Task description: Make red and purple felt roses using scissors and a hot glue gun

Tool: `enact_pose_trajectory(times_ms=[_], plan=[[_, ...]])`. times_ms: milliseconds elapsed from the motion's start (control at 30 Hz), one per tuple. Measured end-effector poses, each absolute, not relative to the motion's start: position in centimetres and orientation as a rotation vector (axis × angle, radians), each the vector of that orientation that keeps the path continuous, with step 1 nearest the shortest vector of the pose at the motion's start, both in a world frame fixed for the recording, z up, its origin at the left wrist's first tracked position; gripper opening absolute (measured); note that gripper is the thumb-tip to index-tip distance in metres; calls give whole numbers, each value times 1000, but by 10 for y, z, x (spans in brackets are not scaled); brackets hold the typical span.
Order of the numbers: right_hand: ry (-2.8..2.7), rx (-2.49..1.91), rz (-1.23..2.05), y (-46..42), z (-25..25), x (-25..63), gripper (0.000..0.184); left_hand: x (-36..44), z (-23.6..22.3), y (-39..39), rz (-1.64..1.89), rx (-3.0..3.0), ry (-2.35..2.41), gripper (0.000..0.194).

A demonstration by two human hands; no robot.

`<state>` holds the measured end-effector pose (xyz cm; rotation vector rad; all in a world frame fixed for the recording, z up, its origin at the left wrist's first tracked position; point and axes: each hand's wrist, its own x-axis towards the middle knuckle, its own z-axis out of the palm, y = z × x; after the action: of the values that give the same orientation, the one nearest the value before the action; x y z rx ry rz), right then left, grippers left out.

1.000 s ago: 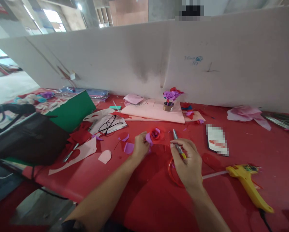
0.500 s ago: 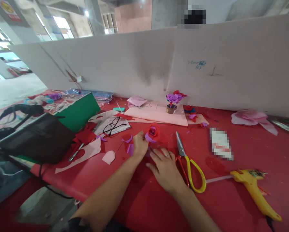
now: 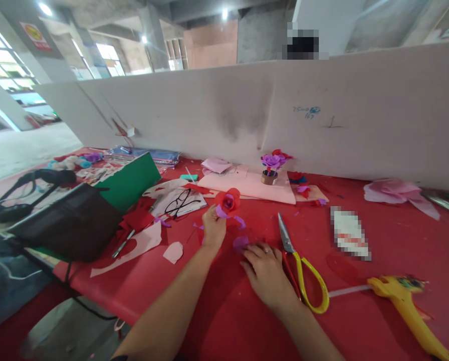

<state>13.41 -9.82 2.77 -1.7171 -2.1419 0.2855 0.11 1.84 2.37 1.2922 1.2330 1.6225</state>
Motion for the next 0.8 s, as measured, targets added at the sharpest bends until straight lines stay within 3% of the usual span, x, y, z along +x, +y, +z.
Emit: enact_pose_trajectory(times_ms=[167,333,500,633,800], plan=[[-2062,-1696,241,-97,28,139,19,9,33,16,1568,964,940,7],[-1655,-1641,289,-93,35,149,16,14,46,8,1355,768,674,20],[-1305,-1439,764,-89,34,149,60,27,49,-15,1180,784,688,19],[-1365,-1465,874,-87,34,147,31,37,48,-27,1181,826,728,15],[-1317,-1582,759,-89,38,152,32,21,56,-9,1277,593,598,15]])
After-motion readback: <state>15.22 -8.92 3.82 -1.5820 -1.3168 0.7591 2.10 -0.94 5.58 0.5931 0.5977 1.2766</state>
